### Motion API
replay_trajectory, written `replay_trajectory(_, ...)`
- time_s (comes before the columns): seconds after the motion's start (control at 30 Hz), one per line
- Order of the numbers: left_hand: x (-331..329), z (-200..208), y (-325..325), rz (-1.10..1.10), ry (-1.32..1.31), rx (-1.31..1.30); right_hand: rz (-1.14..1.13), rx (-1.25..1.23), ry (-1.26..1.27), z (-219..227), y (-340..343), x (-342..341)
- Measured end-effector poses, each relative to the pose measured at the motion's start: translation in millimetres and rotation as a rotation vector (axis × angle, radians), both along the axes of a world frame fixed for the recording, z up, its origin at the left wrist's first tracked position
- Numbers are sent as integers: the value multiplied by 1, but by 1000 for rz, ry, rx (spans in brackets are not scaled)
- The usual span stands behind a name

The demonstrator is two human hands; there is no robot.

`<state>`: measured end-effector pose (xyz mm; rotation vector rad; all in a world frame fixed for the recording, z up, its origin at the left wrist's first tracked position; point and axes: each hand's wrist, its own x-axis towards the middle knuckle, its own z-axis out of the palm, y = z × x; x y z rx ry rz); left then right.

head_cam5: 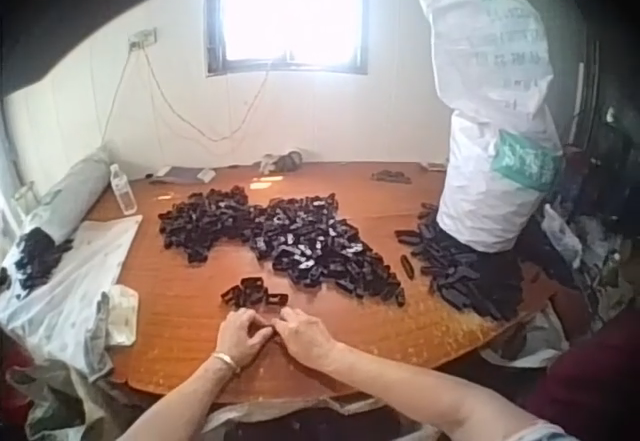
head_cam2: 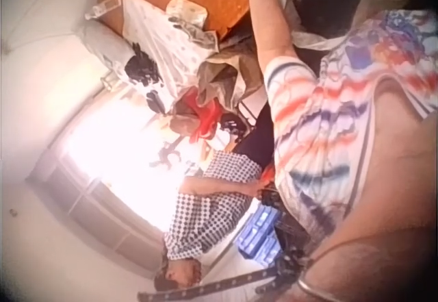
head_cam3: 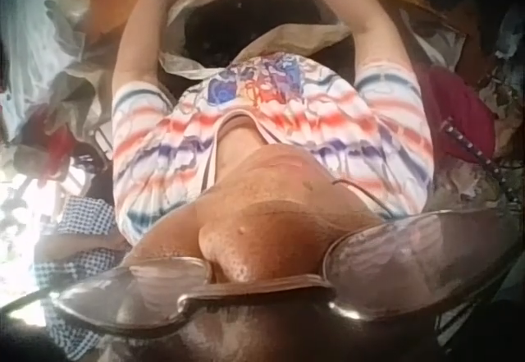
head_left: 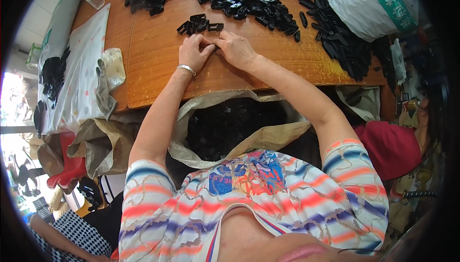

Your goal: Assembling or inspecting small black plastic clips on a wooden workbench.

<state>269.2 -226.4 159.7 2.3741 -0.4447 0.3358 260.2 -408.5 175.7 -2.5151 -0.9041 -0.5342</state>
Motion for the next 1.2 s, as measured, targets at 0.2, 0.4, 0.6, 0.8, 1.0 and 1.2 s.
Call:
replay_trajectory(0.2, 1, -16, 11, -10, 148, -548, -34, 102, 166, 21, -16, -24)
replay_trajectory(0.4, -2, -1, -8, 69, 29, -34, 201, 186, 360, 42, -30, -160)
replay_trajectory(0.6, 14, 4, -19, 128, -31, 221, 238, 137, 482, 35, -47, -165)
replay_trajectory(0.8, 14, 14, -24, 98, 7, 207, -239, 280, 178, 41, -103, -47)
replay_trajectory(1.0, 13, 9, -20, -65, -322, 147, -496, 12, 107, 25, -104, 33)
replay_trajectory(1.2, 13, 10, -19, -164, -274, 123, -532, -160, 123, 14, -91, 54)
